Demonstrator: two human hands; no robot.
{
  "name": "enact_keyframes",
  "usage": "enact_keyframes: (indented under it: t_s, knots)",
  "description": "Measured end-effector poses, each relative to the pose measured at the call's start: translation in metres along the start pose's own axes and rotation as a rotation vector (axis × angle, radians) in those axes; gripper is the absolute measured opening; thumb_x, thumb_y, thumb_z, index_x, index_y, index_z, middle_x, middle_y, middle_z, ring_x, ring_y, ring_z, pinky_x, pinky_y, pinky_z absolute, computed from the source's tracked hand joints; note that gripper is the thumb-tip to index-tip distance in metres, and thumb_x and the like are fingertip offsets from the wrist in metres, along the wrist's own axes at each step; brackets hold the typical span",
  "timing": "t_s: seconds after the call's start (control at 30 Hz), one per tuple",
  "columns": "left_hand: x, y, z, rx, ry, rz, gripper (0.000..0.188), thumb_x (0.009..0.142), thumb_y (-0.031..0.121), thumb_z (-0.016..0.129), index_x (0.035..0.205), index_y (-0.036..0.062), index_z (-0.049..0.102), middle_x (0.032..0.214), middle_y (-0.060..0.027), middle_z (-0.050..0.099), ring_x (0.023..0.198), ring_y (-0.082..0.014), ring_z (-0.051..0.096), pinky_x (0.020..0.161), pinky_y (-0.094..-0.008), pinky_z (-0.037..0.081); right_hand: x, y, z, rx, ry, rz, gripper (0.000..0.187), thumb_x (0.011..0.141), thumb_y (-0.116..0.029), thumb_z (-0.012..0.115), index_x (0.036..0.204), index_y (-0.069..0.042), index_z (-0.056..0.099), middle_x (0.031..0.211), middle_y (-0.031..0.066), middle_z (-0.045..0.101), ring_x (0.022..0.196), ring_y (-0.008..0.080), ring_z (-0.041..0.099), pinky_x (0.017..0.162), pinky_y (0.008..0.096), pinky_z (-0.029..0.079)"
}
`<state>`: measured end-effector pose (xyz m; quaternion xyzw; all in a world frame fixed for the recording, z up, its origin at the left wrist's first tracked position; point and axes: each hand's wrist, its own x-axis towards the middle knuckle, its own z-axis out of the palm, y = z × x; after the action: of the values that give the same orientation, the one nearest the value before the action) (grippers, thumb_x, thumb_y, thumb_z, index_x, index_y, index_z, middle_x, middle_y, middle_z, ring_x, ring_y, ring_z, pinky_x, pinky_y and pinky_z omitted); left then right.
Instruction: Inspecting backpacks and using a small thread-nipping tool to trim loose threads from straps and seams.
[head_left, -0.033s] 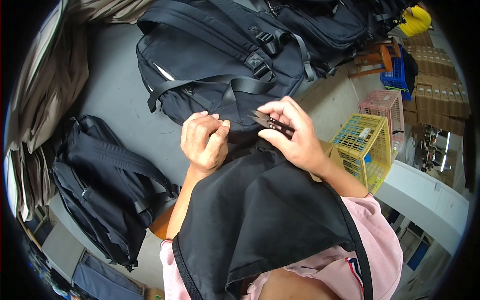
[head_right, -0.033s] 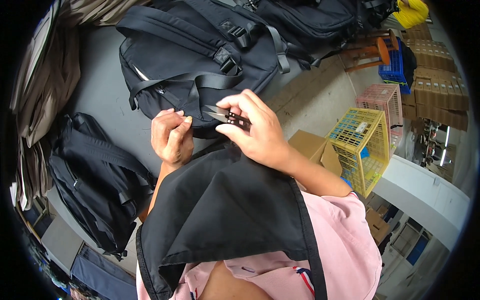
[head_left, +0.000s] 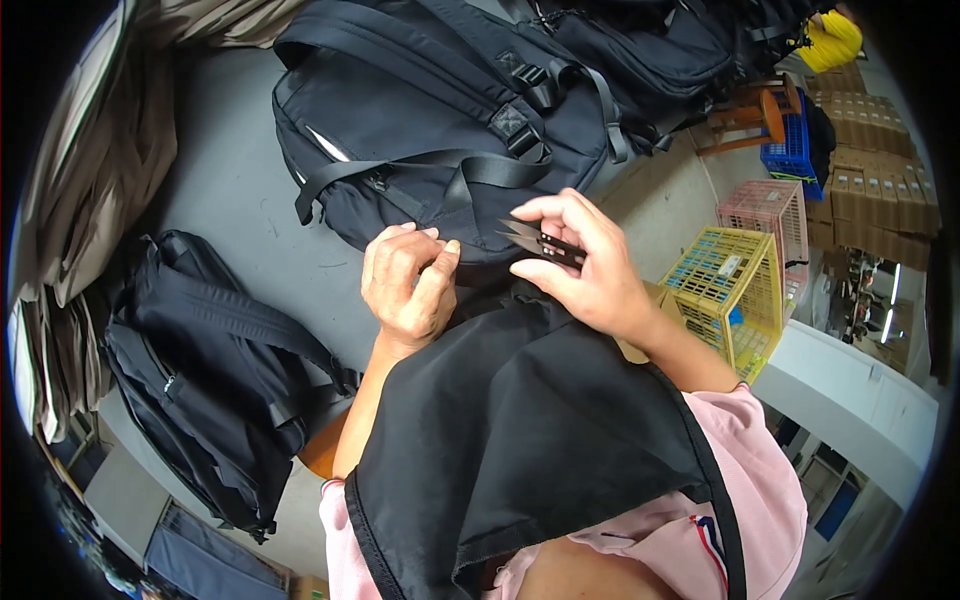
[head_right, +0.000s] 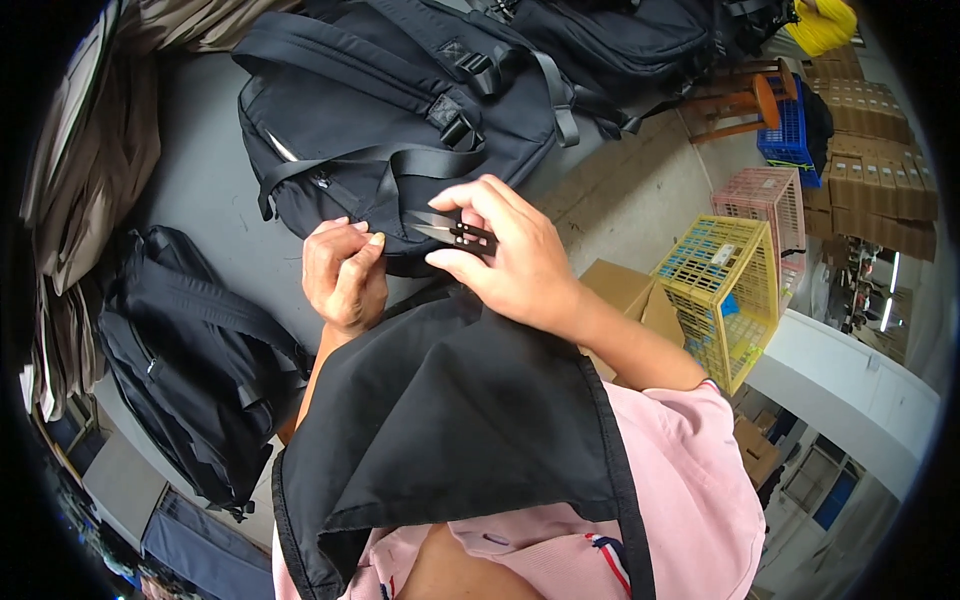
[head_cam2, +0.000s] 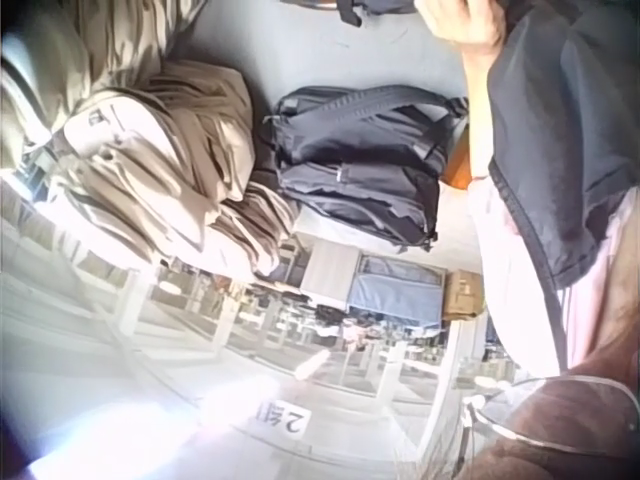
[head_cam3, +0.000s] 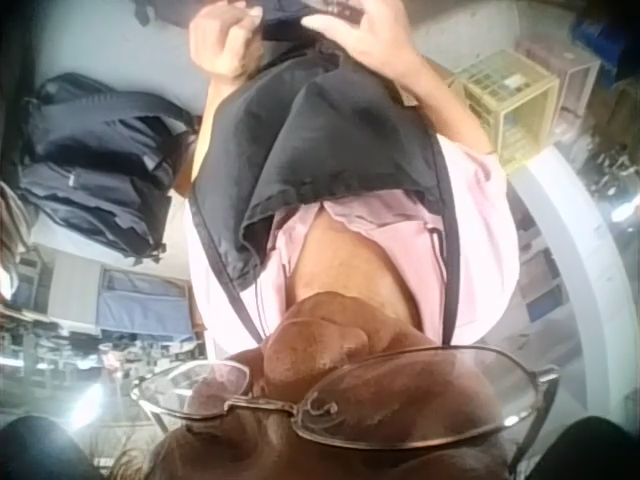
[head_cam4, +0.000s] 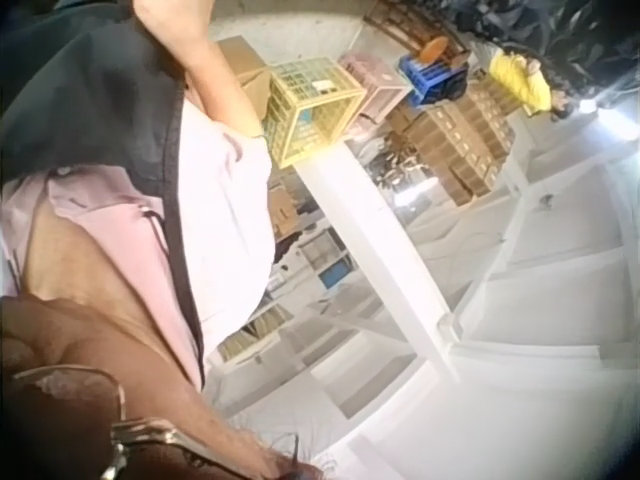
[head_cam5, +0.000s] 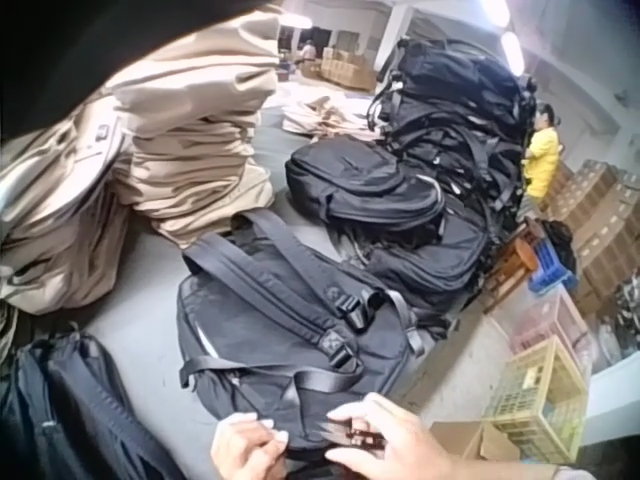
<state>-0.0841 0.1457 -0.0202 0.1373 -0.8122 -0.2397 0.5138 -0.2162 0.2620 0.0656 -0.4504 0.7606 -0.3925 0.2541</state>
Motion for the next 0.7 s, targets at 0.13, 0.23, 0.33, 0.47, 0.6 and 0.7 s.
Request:
enact_keyframes:
  t_s: [0.13, 0.23, 0.33, 0.47, 0.6, 0.7]
  knots:
    - [0.000, 0.001, 0.000, 0.013, -0.042, 0.028, 0.019, 0.061, -0.006, 0.072, 0.073, 0.0022, 0.059, 0.071, -0.0075, 0.056, 0.069, -0.0218, 0.060, 0.070, -0.0382, 0.053, 0.027, 0.004, -0.004, -0.055, -0.221, -0.014, 0.020, 0.074, -0.011, 0.071, 0.084, -0.001, 0.057, 0.078, 0.0098, 0.055, 0.066, 0.0239, 0.056, 0.063, 0.0335, 0.044]
    - [0.001, 0.001, -0.002, 0.031, -0.062, 0.045, 0.018, 0.061, -0.004, 0.072, 0.072, 0.0021, 0.060, 0.071, -0.0075, 0.056, 0.069, -0.0217, 0.060, 0.069, -0.0386, 0.053, 0.037, 0.001, -0.003, -0.131, -0.291, -0.017, 0.018, 0.075, -0.011, 0.070, 0.079, 0.000, 0.056, 0.078, 0.0120, 0.057, 0.069, 0.0297, 0.058, 0.063, 0.0371, 0.045]
    - [-0.002, -0.001, 0.000, 0.040, -0.059, 0.058, 0.016, 0.059, 0.002, 0.069, 0.073, 0.0031, 0.061, 0.072, -0.0058, 0.056, 0.072, -0.0203, 0.059, 0.071, -0.0373, 0.052, 0.037, 0.000, -0.002, -0.245, -0.323, -0.094, 0.015, 0.074, -0.009, 0.067, 0.079, 0.000, 0.055, 0.078, 0.0126, 0.057, 0.071, 0.0319, 0.058, 0.063, 0.0391, 0.046]
    - [-0.004, -0.002, 0.001, 0.059, -0.068, 0.062, 0.015, 0.059, 0.008, 0.065, 0.073, 0.0045, 0.062, 0.073, -0.0038, 0.057, 0.074, -0.0183, 0.058, 0.072, -0.0358, 0.051, 0.036, -0.007, -0.002, -0.320, -0.331, -0.139, 0.013, 0.073, -0.006, 0.063, 0.077, 0.000, 0.052, 0.077, 0.0134, 0.055, 0.070, 0.0339, 0.057, 0.061, 0.0415, 0.045]
    - [-0.001, -0.002, 0.002, 0.044, -0.068, 0.054, 0.014, 0.060, 0.009, 0.065, 0.072, 0.0048, 0.061, 0.073, -0.0038, 0.056, 0.074, -0.0182, 0.058, 0.072, -0.0358, 0.051, 0.033, 0.004, 0.004, -0.272, -0.310, -0.139, 0.013, 0.073, -0.006, 0.061, 0.077, 0.000, 0.050, 0.075, 0.0130, 0.053, 0.065, 0.0324, 0.055, 0.058, 0.0393, 0.044]
    - [-0.002, -0.004, 0.004, 0.045, -0.059, 0.041, 0.014, 0.060, 0.006, 0.066, 0.073, 0.0048, 0.061, 0.072, -0.0039, 0.056, 0.073, -0.0187, 0.058, 0.072, -0.0359, 0.051, 0.031, 0.008, -0.002, -0.047, -0.310, -0.059, 0.015, 0.074, -0.005, 0.062, 0.077, 0.000, 0.049, 0.073, 0.0107, 0.050, 0.059, 0.0276, 0.051, 0.056, 0.0350, 0.042]
